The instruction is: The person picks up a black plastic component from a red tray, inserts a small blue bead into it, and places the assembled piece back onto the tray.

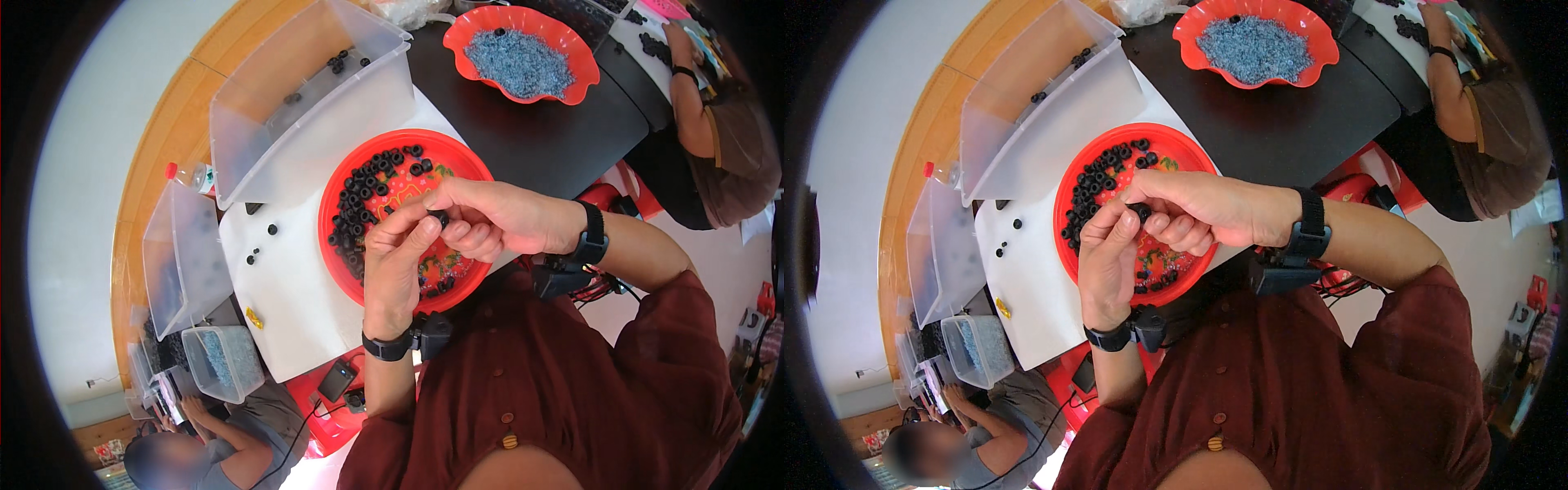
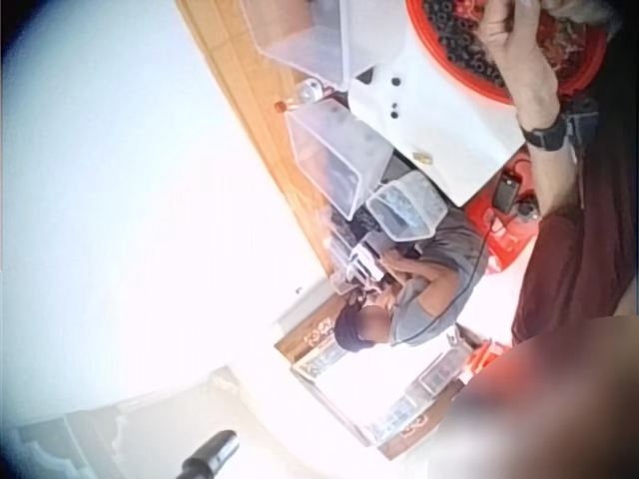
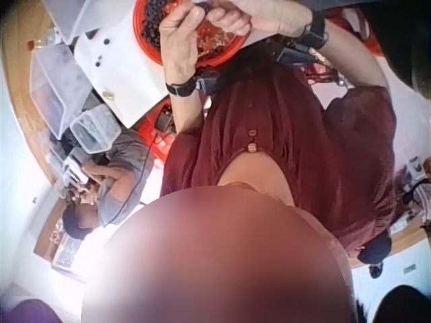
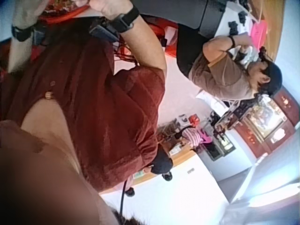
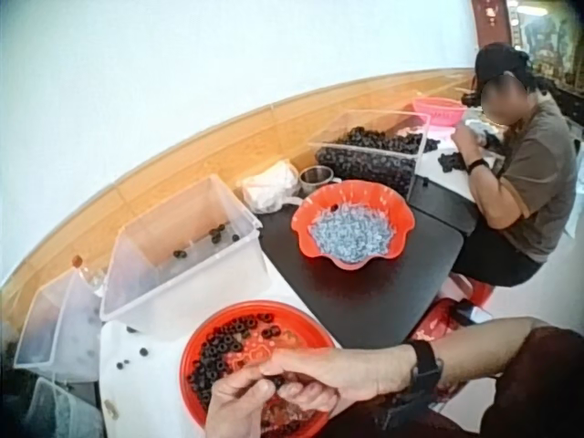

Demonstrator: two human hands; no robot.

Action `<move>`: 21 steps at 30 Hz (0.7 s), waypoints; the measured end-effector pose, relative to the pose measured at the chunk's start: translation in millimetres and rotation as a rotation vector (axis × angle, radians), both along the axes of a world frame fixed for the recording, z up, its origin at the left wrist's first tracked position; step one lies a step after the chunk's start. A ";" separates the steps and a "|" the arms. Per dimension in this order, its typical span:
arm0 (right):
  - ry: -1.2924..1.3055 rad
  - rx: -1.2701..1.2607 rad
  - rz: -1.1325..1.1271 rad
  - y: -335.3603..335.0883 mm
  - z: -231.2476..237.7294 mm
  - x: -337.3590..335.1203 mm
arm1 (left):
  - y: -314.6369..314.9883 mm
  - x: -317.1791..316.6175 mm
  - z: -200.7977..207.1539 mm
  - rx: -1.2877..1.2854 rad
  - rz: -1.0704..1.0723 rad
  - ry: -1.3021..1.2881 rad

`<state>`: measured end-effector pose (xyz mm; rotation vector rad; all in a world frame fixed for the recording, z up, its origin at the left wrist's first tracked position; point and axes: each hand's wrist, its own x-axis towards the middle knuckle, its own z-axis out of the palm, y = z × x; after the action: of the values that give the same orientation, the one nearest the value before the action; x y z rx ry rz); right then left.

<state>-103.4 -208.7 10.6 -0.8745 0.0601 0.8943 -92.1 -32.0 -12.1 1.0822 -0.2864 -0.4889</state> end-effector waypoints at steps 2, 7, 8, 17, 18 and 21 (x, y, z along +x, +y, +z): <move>-0.013 -0.049 -0.011 -0.6 7.2 0.0 | -2.1 -2.3 -0.3 0.061 0.053 -0.044; -0.036 -0.028 -0.054 -1.0 6.3 0.9 | -5.0 -5.0 2.3 0.184 0.165 -0.214; -0.024 -0.028 -0.042 -2.0 7.9 1.8 | -2.9 -2.7 3.4 0.170 0.154 -0.186; -0.010 -0.003 -0.036 1.1 2.6 -1.0 | 0.8 1.8 -3.2 -0.103 -0.038 0.105; -0.025 -0.006 -0.053 0.9 1.0 -1.4 | 0.3 1.8 -3.8 -0.117 -0.041 0.129; -0.073 -0.054 -0.017 -8.3 6.3 1.6 | 0.3 2.3 -5.0 -0.195 -0.025 0.172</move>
<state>-101.8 -217.0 16.9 -0.9544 0.0285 0.8475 -89.8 -31.7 -17.2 0.8424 -0.1917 -0.5615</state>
